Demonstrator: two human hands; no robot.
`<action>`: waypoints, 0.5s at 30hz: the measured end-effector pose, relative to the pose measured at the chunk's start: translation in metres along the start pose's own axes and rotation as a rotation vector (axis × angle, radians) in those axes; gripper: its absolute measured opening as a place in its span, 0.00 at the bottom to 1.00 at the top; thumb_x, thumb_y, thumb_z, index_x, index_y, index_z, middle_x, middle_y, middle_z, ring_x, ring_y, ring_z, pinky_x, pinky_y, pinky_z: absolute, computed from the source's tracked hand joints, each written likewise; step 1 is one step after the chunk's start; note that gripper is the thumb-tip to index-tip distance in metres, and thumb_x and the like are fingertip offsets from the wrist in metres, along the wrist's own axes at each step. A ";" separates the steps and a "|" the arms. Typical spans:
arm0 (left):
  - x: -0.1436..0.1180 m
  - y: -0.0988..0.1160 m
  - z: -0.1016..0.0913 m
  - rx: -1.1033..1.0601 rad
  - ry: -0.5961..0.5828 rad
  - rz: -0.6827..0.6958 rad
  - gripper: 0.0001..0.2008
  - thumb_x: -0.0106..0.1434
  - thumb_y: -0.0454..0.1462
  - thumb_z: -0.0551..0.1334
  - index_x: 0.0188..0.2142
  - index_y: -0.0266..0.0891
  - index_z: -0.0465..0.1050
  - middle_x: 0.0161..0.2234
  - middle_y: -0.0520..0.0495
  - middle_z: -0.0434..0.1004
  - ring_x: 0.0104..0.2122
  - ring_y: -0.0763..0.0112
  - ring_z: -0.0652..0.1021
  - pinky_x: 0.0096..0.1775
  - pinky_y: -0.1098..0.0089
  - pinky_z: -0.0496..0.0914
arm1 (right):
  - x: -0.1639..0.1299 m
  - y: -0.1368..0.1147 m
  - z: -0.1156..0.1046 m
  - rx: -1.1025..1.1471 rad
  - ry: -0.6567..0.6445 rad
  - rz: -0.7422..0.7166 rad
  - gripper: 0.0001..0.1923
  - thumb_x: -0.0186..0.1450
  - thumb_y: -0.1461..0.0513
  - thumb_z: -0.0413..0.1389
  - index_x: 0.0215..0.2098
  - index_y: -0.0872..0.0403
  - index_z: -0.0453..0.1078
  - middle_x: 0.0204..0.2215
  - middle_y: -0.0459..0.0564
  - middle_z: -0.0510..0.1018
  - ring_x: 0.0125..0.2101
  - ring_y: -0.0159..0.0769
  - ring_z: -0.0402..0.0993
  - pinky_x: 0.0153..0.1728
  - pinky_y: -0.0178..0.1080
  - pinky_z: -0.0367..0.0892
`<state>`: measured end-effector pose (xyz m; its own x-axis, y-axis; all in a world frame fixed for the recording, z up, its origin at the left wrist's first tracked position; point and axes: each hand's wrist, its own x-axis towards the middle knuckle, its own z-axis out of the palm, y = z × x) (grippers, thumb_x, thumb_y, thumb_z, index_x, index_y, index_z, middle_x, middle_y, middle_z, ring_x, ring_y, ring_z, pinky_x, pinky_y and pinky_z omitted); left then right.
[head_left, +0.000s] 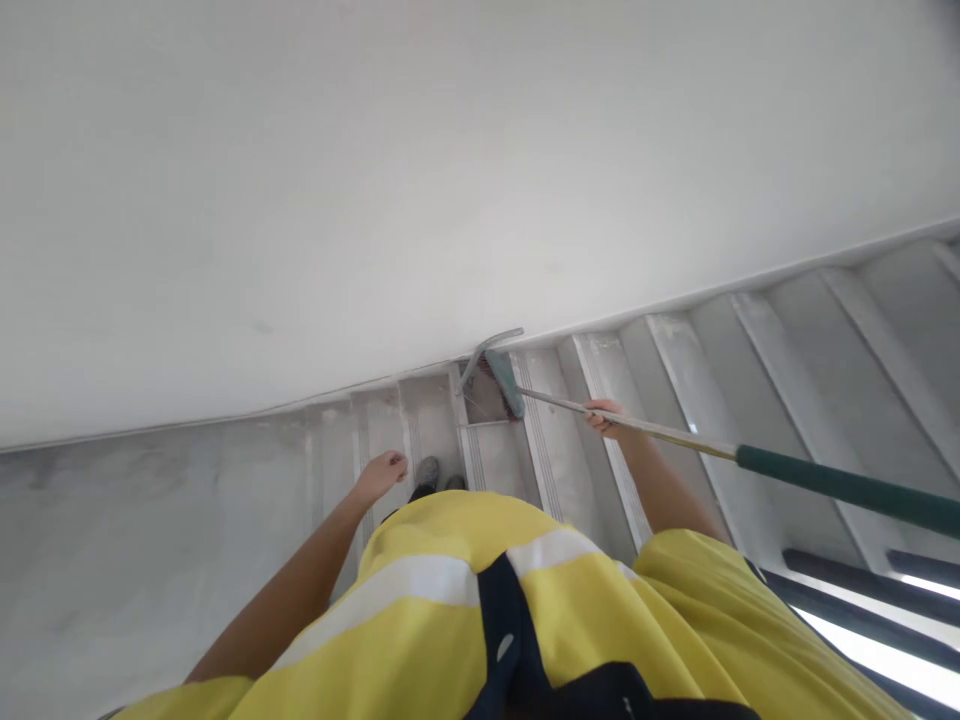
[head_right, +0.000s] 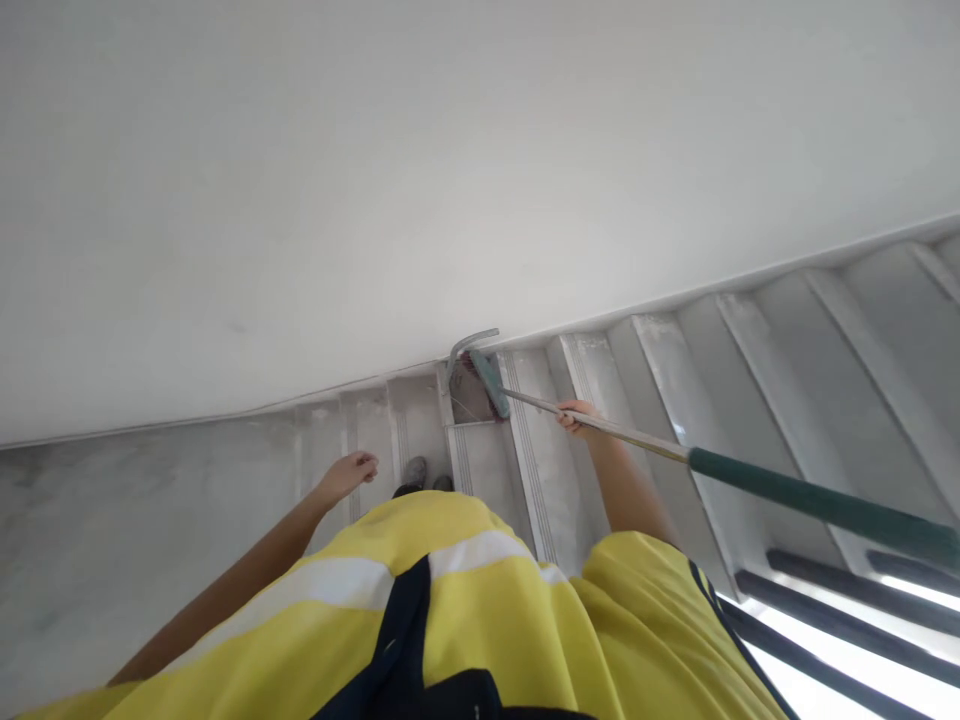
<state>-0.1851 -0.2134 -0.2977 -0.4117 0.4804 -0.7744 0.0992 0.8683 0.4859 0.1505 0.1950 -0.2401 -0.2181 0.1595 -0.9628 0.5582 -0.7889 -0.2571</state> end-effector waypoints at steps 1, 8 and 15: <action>0.007 0.006 -0.001 0.008 -0.006 0.019 0.08 0.62 0.40 0.55 0.32 0.41 0.71 0.32 0.45 0.82 0.35 0.62 0.81 0.39 0.68 0.69 | -0.011 0.009 -0.006 0.052 0.004 0.060 0.22 0.81 0.64 0.40 0.29 0.55 0.62 0.13 0.38 0.60 0.10 0.21 0.48 0.12 0.22 0.41; 0.048 0.057 -0.016 0.160 -0.037 0.113 0.07 0.63 0.37 0.55 0.30 0.41 0.69 0.29 0.48 0.78 0.31 0.64 0.78 0.34 0.68 0.63 | -0.067 0.090 0.002 0.327 0.087 0.077 0.17 0.80 0.62 0.42 0.33 0.54 0.61 0.18 0.42 0.68 0.10 0.23 0.58 0.08 0.23 0.47; 0.048 0.087 -0.017 0.385 -0.069 0.192 0.16 0.67 0.32 0.54 0.22 0.40 0.65 0.23 0.49 0.73 0.28 0.68 0.76 0.35 0.70 0.65 | -0.074 0.128 -0.004 0.518 0.133 -0.039 0.11 0.75 0.65 0.53 0.33 0.55 0.64 0.20 0.43 0.72 0.13 0.23 0.66 0.11 0.22 0.56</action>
<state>-0.2117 -0.1173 -0.2857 -0.2926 0.6331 -0.7167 0.5043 0.7389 0.4468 0.2410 0.0848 -0.2025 -0.1091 0.2417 -0.9642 0.0761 -0.9651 -0.2505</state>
